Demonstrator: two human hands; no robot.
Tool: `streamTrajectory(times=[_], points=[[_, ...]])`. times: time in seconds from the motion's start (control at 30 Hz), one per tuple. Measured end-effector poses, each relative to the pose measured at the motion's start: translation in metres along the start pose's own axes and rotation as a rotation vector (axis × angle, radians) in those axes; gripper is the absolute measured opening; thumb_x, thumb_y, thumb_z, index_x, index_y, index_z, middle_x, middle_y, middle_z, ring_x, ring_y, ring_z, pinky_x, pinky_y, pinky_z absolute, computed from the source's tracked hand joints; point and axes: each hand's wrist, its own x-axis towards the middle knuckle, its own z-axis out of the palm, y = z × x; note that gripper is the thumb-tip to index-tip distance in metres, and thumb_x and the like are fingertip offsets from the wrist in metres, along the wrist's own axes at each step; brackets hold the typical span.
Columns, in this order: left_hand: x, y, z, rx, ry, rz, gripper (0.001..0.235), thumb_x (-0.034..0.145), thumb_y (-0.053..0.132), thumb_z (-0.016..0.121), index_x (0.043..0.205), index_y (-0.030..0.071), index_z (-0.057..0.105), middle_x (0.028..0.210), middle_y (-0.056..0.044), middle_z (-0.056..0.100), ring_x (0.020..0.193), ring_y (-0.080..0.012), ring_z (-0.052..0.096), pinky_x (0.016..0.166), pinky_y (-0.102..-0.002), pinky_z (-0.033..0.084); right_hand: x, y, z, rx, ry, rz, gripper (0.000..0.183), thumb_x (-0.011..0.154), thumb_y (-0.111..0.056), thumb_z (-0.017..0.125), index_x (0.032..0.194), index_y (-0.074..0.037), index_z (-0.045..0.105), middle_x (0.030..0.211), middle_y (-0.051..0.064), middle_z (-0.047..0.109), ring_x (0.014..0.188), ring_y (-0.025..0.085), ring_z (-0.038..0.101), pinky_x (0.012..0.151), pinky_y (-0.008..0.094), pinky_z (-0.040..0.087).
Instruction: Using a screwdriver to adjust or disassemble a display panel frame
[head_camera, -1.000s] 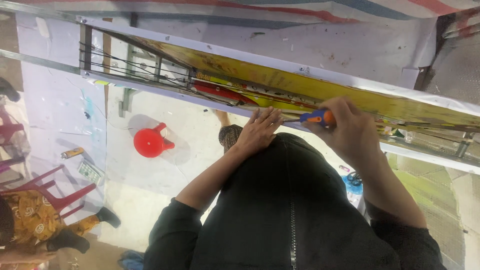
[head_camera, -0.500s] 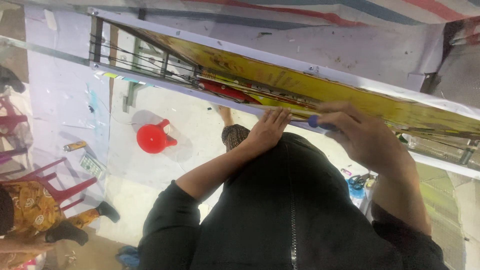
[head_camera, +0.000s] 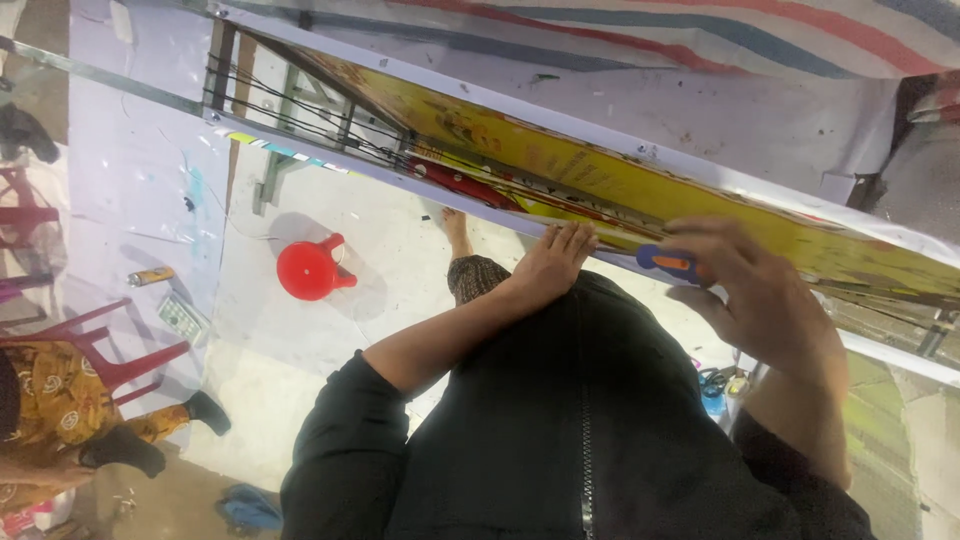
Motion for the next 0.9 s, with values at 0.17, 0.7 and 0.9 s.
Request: streamTrajectory(times=[0.17,0.7,0.9], points=[[-0.002,0.007,0.012,0.109,0.258,-0.059,0.054,0.106,0.024,0.042,0.156,0.005,0.041,0.159,-0.020,0.043,0.143,-0.0372,0.047,0.115,-0.052,0.040,-0.001,-0.005,0.007,0.020,0.126,0.047,0.032,0.095,-0.014,0.072,0.125,-0.003,0.063,0.122,0.017,0.069,0.107,0.028,0.069,0.084,0.036,0.057],[-0.003,0.004,0.000,0.046,0.114,-0.065,0.060,0.106,0.024,0.038,0.159,-0.002,0.029,0.161,-0.026,0.036,0.147,-0.0421,0.040,0.117,-0.053,0.039,-0.013,-0.006,0.020,-0.165,0.314,0.115,0.042,0.091,-0.025,0.088,0.119,-0.003,0.066,0.115,0.013,0.073,0.096,0.024,0.071,0.080,0.036,0.059],[-0.006,-0.002,-0.007,0.107,0.321,-0.084,0.051,0.101,0.020,0.047,0.149,0.003,0.047,0.152,-0.020,0.050,0.135,-0.0361,0.053,0.109,-0.048,0.046,-0.016,-0.005,0.034,0.034,0.270,0.172,0.041,0.094,-0.015,0.078,0.131,-0.008,0.062,0.132,0.008,0.072,0.118,0.023,0.070,0.102,0.035,0.051]])
